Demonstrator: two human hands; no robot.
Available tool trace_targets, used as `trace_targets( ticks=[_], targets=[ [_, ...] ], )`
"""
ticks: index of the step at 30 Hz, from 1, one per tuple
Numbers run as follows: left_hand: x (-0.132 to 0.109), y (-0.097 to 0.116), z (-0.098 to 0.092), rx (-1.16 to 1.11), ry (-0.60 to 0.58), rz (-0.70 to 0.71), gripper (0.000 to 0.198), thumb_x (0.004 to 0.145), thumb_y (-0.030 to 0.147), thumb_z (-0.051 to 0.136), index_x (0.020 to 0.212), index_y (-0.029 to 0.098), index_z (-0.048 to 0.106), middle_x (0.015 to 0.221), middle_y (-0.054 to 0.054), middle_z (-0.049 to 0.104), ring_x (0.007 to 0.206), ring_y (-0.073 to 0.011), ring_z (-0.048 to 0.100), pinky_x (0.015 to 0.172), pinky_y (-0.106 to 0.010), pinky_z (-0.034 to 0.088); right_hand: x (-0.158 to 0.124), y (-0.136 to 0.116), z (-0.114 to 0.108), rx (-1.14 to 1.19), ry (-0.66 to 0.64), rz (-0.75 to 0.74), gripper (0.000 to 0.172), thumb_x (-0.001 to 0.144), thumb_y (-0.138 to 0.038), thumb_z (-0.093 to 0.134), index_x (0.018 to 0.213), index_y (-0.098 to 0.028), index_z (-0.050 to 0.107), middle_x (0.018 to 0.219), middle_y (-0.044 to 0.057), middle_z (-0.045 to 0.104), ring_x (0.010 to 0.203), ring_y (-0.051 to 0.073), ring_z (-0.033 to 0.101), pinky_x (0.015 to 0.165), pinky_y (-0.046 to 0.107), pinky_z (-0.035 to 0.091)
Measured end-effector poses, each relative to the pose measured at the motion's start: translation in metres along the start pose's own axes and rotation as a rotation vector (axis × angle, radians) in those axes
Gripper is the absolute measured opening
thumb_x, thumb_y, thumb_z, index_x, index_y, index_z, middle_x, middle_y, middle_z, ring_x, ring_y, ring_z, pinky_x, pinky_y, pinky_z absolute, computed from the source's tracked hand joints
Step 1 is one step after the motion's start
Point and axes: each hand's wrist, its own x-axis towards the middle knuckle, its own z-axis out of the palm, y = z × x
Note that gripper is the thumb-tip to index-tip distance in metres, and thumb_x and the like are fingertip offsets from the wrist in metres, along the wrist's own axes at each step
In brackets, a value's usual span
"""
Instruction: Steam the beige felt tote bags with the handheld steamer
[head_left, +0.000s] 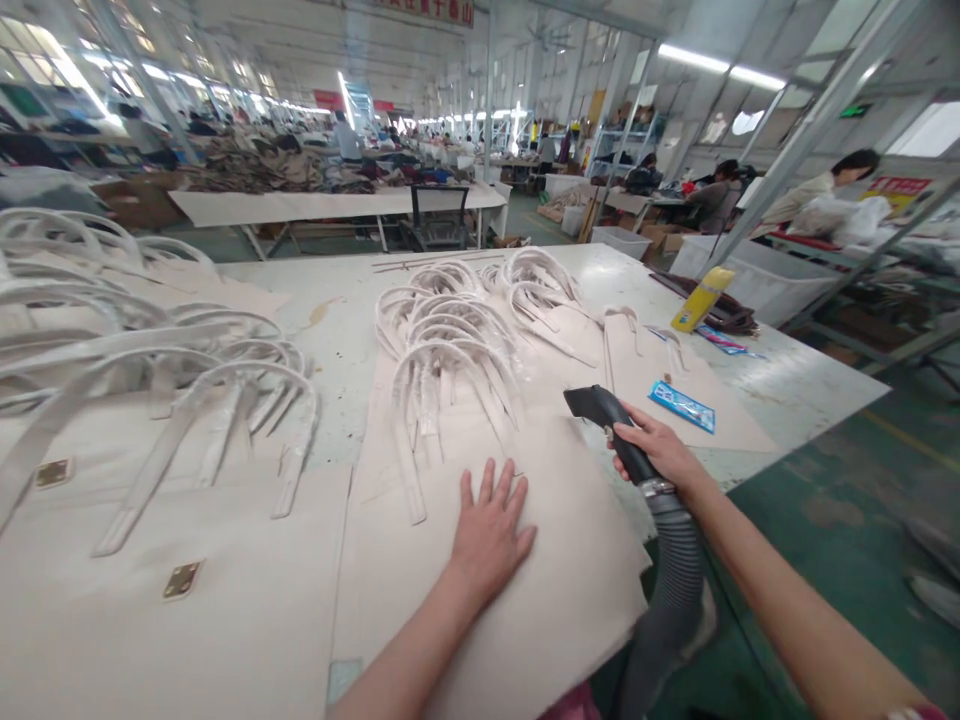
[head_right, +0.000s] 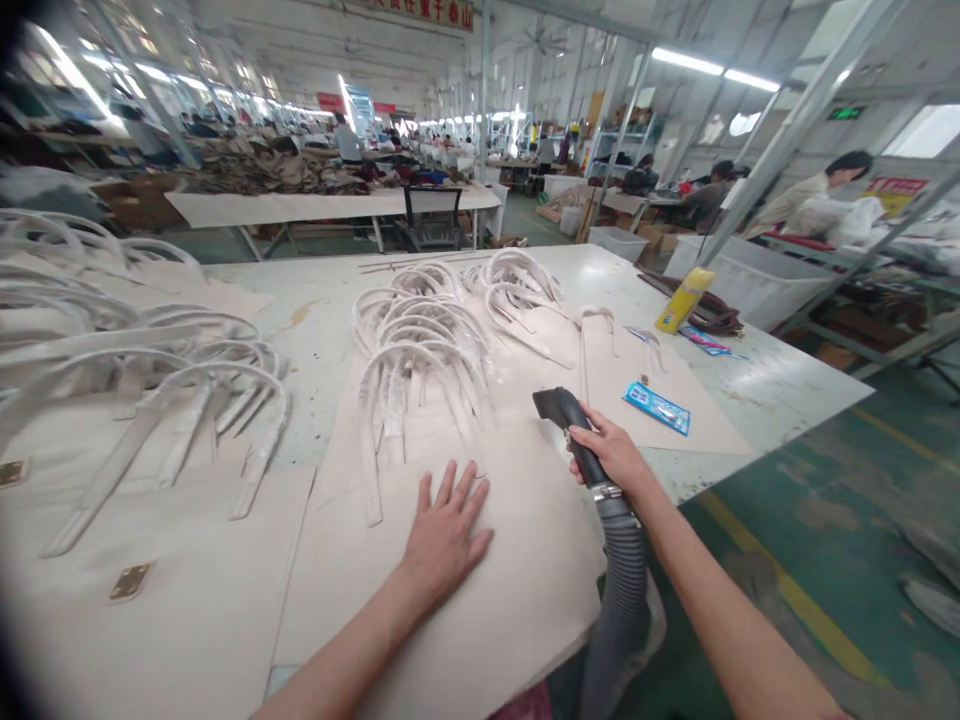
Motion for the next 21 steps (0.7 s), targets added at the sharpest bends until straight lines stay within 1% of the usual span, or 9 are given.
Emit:
trace_targets(
  ticks=[4,7,9,12,14,16,18,21],
  targets=[
    [0.028,-0.014,0.001,0.015,0.006,0.004,0.056,0.08,0.051,0.042,0.129,0.024,0.038,0.142,-0.005,0.021,0.13,-0.0311,0.005,0.102,-0.055,0.004,-0.063,0.005,-0.025,-0.015,0.055,0.067,0.074,0.071,-0.034,0.064,0.134,-0.027,0.028,0.069,0.0,0.061,0.045,0.018,0.059,0.036,0.028,0.049],
    [0.043,-0.022,0.002,0.012,0.009,0.013,0.056,0.079,0.05,0.043,0.129,0.025,0.038,0.142,-0.005,0.021,0.13,-0.0315,0.005,0.101,-0.056,0.004,-0.104,0.016,-0.037,-0.011,0.115,0.123,0.072,0.073,-0.037,0.063,0.135,-0.028,0.027,0.073,0.001,0.061,0.047,0.017,0.06,0.036,0.027,0.048],
    [0.049,-0.026,0.002,0.019,0.018,0.005,0.055,0.08,0.049,0.043,0.129,0.025,0.038,0.142,-0.005,0.02,0.13,-0.0316,0.005,0.101,-0.056,0.004,-0.127,0.025,-0.039,0.0,0.136,0.155,0.072,0.073,-0.038,0.063,0.135,-0.029,0.026,0.074,0.002,0.061,0.048,0.017,0.06,0.036,0.026,0.048],
    [0.053,-0.03,0.002,0.032,0.044,0.006,0.054,0.08,0.048,0.042,0.129,0.025,0.037,0.142,-0.005,0.02,0.13,-0.0311,0.005,0.101,-0.055,0.005,-0.155,0.041,-0.033,0.051,0.106,0.212,0.073,0.075,-0.038,0.062,0.136,-0.029,0.022,0.075,0.002,0.061,0.046,0.017,0.058,0.036,0.027,0.046],
    [0.054,-0.032,0.002,0.033,0.056,0.012,0.054,0.081,0.048,0.042,0.129,0.025,0.037,0.142,-0.005,0.02,0.13,-0.0309,0.006,0.101,-0.054,0.005,-0.167,0.052,-0.025,0.092,0.079,0.259,0.076,0.075,-0.04,0.061,0.137,-0.028,0.019,0.074,0.002,0.061,0.045,0.016,0.057,0.035,0.026,0.046],
    [0.055,-0.034,0.002,0.029,0.058,0.014,0.054,0.08,0.049,0.042,0.129,0.025,0.037,0.142,-0.005,0.021,0.13,-0.031,0.006,0.101,-0.054,0.006,-0.169,0.06,-0.018,0.122,0.099,0.294,0.079,0.073,-0.042,0.062,0.137,-0.027,0.017,0.072,0.001,0.061,0.044,0.016,0.057,0.034,0.026,0.045],
    [0.058,-0.035,0.002,0.024,0.055,0.012,0.055,0.08,0.049,0.043,0.129,0.025,0.037,0.142,-0.005,0.021,0.13,-0.0309,0.006,0.101,-0.054,0.006,-0.166,0.064,-0.014,0.118,0.173,0.282,0.08,0.071,-0.044,0.063,0.136,-0.027,0.02,0.07,0.001,0.061,0.044,0.017,0.057,0.035,0.027,0.045],
    [0.063,-0.037,0.003,0.022,0.053,-0.004,0.055,0.079,0.048,0.045,0.129,0.025,0.037,0.142,-0.005,0.021,0.13,-0.0312,0.006,0.101,-0.055,0.005,-0.161,0.063,-0.012,0.086,0.306,0.222,0.083,0.067,-0.044,0.067,0.136,-0.026,0.024,0.065,-0.001,0.059,0.045,0.018,0.058,0.037,0.028,0.046]
  ],
)
